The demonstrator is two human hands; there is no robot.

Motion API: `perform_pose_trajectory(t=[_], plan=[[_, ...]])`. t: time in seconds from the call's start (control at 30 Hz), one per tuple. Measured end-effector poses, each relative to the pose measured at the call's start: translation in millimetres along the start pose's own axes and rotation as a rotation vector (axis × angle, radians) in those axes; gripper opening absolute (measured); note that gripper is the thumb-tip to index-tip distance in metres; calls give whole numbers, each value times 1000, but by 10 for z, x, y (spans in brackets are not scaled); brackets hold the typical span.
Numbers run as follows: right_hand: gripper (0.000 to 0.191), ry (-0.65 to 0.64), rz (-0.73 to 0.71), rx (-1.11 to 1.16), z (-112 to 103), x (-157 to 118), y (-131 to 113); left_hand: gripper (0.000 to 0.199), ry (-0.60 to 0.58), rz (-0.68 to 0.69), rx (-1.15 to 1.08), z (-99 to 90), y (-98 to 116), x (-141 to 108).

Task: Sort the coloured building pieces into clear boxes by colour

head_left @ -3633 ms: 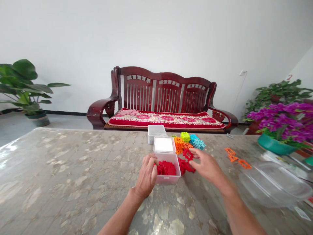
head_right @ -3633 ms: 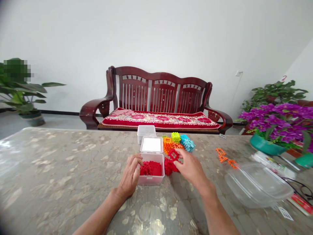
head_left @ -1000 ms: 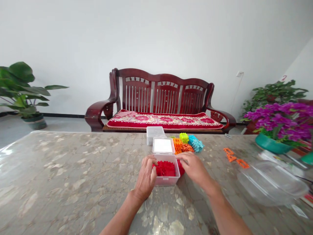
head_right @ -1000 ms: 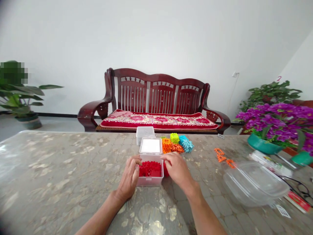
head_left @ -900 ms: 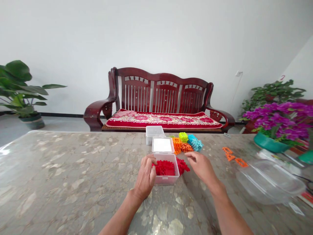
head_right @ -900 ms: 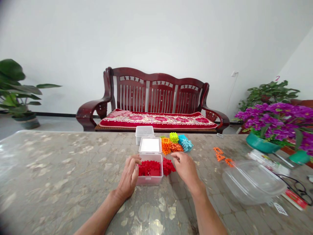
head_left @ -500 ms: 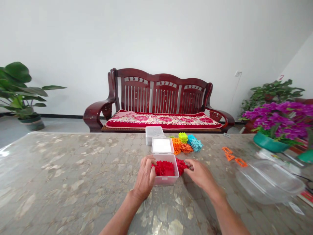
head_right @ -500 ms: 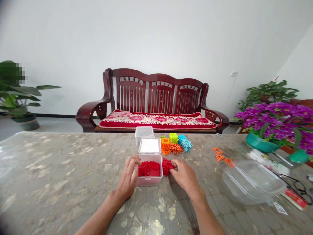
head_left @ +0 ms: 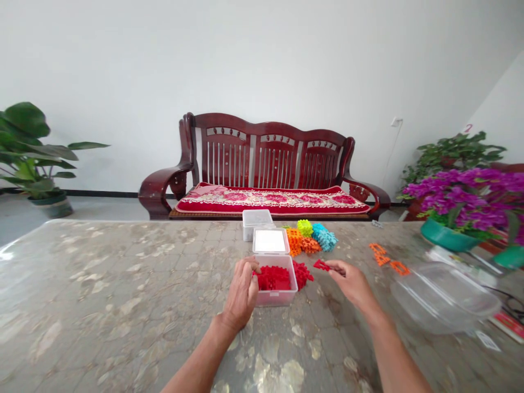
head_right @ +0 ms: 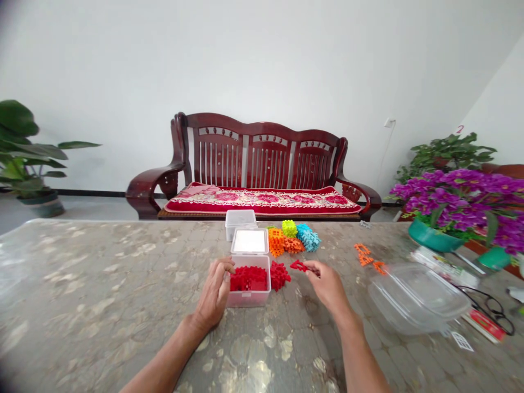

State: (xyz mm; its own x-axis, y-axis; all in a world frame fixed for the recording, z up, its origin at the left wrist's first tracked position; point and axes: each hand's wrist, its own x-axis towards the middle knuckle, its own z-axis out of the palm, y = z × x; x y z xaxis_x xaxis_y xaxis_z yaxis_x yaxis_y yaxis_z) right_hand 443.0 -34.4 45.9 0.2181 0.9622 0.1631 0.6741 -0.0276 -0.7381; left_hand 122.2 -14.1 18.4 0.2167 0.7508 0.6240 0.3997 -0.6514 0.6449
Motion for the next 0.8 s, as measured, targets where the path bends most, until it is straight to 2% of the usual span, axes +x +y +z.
perform_pose_trajectory(t=[0.17, 0.23, 0.4, 0.53, 0.63, 0.7, 0.8], plan=[[35, -150, 36, 31, -127, 42, 355, 20, 3, 5, 16, 2, 17, -27], [39, -138, 22, -28, -103, 32, 402, 20, 2, -1, 27, 3, 36, -49], [34, 47, 51, -275, 74, -176, 292, 21, 2, -6, 53, 0, 95, -80], [35, 8, 5, -469, 184, -409, 181, 19, 7, -21, 77, -38, 147, -73], [31, -51, -92, -503, 186, -499, 190, 19, -2, -8, 68, -109, 194, -85], [37, -41, -134, -502, 164, -524, 232, 19, -24, 2, 58, -169, 222, -111], [39, 11, -85, -548, 131, -545, 297, 20, -44, -10, 54, -236, 241, -164]])
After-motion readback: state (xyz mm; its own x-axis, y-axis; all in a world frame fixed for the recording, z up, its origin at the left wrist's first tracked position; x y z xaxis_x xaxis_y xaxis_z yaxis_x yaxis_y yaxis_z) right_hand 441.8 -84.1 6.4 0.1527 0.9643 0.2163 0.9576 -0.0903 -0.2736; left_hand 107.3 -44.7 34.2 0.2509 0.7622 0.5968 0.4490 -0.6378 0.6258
